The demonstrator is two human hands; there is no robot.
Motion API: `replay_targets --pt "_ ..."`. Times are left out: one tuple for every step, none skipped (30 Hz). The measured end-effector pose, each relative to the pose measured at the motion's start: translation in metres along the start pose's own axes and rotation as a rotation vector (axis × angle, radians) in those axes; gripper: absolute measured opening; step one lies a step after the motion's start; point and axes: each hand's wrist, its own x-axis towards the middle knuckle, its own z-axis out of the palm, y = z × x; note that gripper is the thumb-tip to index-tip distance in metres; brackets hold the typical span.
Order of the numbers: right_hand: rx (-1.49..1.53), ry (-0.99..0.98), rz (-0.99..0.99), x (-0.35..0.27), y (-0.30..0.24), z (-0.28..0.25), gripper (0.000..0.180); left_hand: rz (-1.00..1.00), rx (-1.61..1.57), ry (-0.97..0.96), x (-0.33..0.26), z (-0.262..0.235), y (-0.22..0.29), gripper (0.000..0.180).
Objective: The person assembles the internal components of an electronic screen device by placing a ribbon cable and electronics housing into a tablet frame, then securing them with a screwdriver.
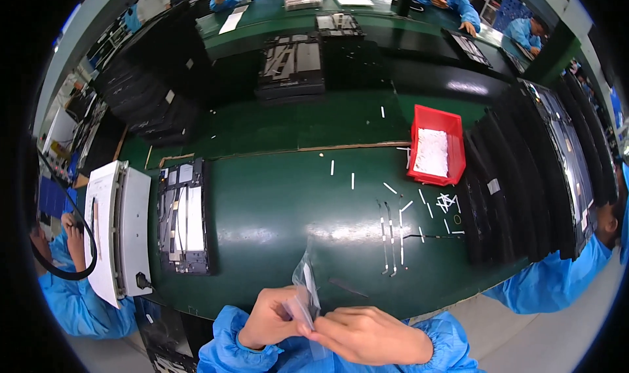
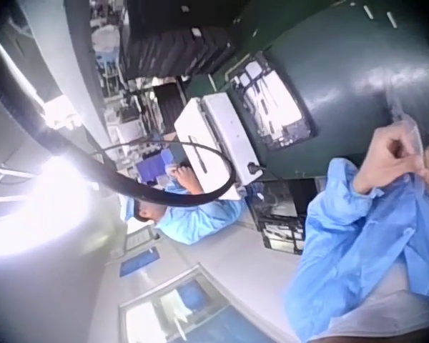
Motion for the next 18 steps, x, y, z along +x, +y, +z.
replay_targets --pt "-0.002 -0.028 -0.017 -0.003 0.001 -0.001 0.013 0.09 0.084 -0.065 0.003 0.0 0.0 0.014" --pt "-0.048 -0.098 -0.042 -0.006 -0.001 -0.006 0.012 0.064 0.152 -0.089 0.003 0.001 0.001 0.014" --pt "-0.047 -0.079 -0.035 -0.009 0.001 -0.007 0.012 0.054 0.155 -0.106 0.002 0.001 -0.001 0.014" --pt "0.01 -0.085 -0.007 -0.012 0.003 -0.007 0.012 0.078 0.266 -0.114 0.002 0.001 -0.002 0.015" --pt "0.071 -0.097 0.023 -0.017 0.005 -0.006 0.012 0.1 0.37 -0.117 0.002 0.002 -0.004 0.016" --pt "0.076 -0.085 0.034 -0.018 0.009 -0.003 0.012 0.059 0.396 -0.125 0.002 0.005 0.002 0.016" --pt "0.112 -0.044 -0.01 -0.018 0.012 0.001 0.012 0.048 0.393 -0.139 0.002 0.006 0.005 0.016" --pt "0.141 0.003 -0.047 -0.019 0.012 0.003 0.011 0.081 0.526 -0.109 0.001 0.009 0.007 0.018" --pt "0.149 0.013 -0.04 -0.019 0.01 0.003 0.011 0.11 0.667 -0.065 -0.003 0.012 0.011 0.02" --pt "0.138 0.002 -0.03 -0.018 0.006 0.0 0.011 0.149 0.793 -0.039 -0.008 0.017 0.016 0.017" --pt "0.127 -0.009 -0.021 -0.018 0.003 -0.002 0.011 0.139 0.794 -0.049 -0.008 0.02 0.022 0.017" --pt "0.135 -0.002 -0.017 -0.018 0.004 -0.003 0.011 0.179 0.829 -0.1 -0.006 0.021 0.026 0.011" --pt "0.095 0.003 -0.033 -0.018 0.005 -0.003 0.013 0.221 0.864 -0.15 -0.004 0.021 0.028 0.009" --pt "0.054 0.008 -0.05 -0.018 0.005 -0.004 0.015 0.275 0.845 -0.123 0.0 0.024 0.027 0.01" --pt "0.06 0.014 -0.049 -0.02 0.003 -0.007 0.015 0.268 0.847 -0.129 -0.001 0.022 0.025 0.01" --pt "0.004 0.087 -0.012 -0.021 -0.001 -0.01 0.019 0.218 0.781 -0.217 -0.004 0.016 0.022 0.012" --pt "-0.051 0.159 0.024 -0.022 -0.003 -0.014 0.023 0.167 0.714 -0.3 -0.005 0.012 0.019 0.017" --pt "-0.02 0.149 0.015 -0.024 -0.003 -0.019 0.028 0.163 0.715 -0.304 0.001 0.014 0.015 0.017"
